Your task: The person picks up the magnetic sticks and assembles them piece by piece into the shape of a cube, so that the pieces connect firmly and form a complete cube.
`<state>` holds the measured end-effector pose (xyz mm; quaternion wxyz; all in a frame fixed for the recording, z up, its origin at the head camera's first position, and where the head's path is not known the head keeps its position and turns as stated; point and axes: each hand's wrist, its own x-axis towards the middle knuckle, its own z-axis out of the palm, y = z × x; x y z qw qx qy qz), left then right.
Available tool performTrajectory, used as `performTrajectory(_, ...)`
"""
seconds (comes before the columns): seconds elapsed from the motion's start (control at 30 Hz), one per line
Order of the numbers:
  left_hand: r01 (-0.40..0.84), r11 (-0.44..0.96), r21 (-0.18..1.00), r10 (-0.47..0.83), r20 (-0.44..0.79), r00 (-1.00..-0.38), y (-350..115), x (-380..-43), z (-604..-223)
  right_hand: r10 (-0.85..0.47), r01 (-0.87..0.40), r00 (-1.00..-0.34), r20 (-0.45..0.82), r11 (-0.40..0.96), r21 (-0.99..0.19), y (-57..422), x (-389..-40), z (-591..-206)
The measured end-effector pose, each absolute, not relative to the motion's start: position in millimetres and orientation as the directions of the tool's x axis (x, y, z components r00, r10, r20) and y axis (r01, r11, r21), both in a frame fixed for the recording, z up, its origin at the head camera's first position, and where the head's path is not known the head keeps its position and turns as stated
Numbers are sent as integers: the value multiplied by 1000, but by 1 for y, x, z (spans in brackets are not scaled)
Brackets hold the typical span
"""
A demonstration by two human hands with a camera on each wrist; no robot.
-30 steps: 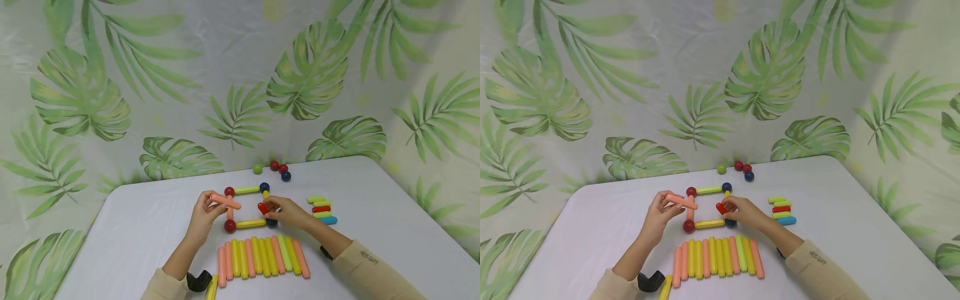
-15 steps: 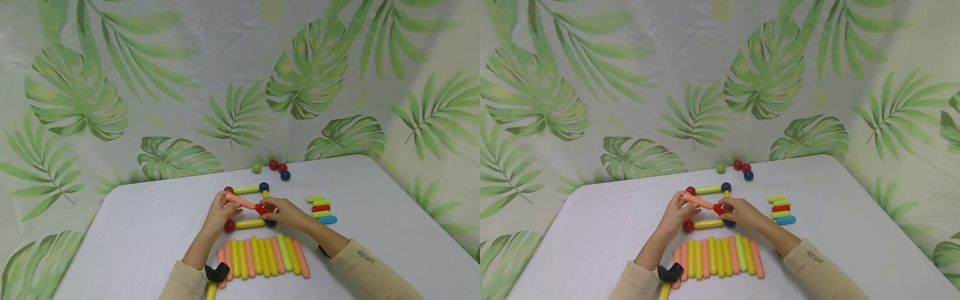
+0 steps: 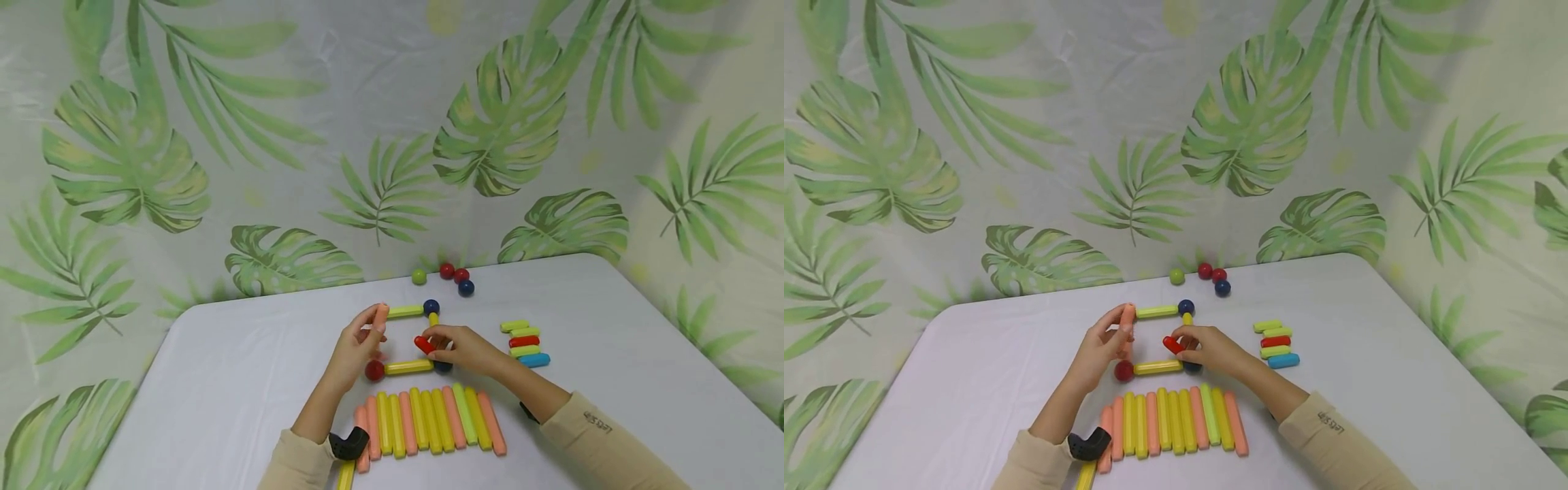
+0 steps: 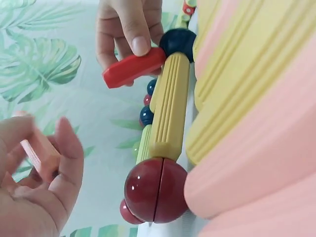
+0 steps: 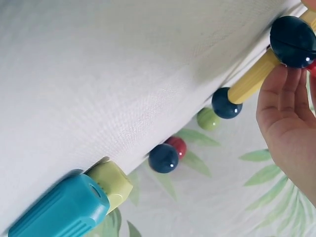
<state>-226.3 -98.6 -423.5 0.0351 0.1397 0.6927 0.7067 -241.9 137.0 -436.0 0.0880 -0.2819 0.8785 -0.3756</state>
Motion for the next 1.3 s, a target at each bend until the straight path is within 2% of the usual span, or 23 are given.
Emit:
performTrajectory(0.07,162,55,985,256,143,-956,-100,-223,-419,-554,-417,-831,50,561,-715,137,-241,-436)
performTrajectory(0.17,163,85,983,255,136,-957,-101,-220,-415,-551,-408,-834,40,565,-717,137,-241,-437)
performTrajectory(0.37,142,59,988,202,128,-971,-101,-224,-428,-541,-388,-840,29,564,-729,137,-240,-437)
performTrajectory(0.53,161,21,987,210,154,-966,-96,-229,-434,-546,-400,-837,36,567,-720,137,-240,-437)
performTrajectory(0.83,153,-143,978,205,180,-962,-90,-240,-429,-565,-447,-822,71,564,-694,136,-242,-439)
performTrajectory(0.9,162,-144,976,205,189,-960,-90,-244,-428,-560,-442,-826,68,566,-696,135,-242,-438)
performTrajectory(0.97,197,-76,978,190,208,-960,-91,-247,-428,-549,-428,-834,60,575,-697,134,-241,-437)
performTrajectory(1.1,315,249,916,132,290,-948,-96,-254,-427,-517,-400,-855,46,601,-691,132,-241,-437)
performTrajectory(1.17,329,374,867,113,310,-944,-99,-258,-428,-499,-382,-866,33,616,-689,131,-241,-437)
performTrajectory(1.3,327,419,847,131,300,-945,-104,-265,-432,-490,-359,-872,15,618,-699,129,-241,-439)
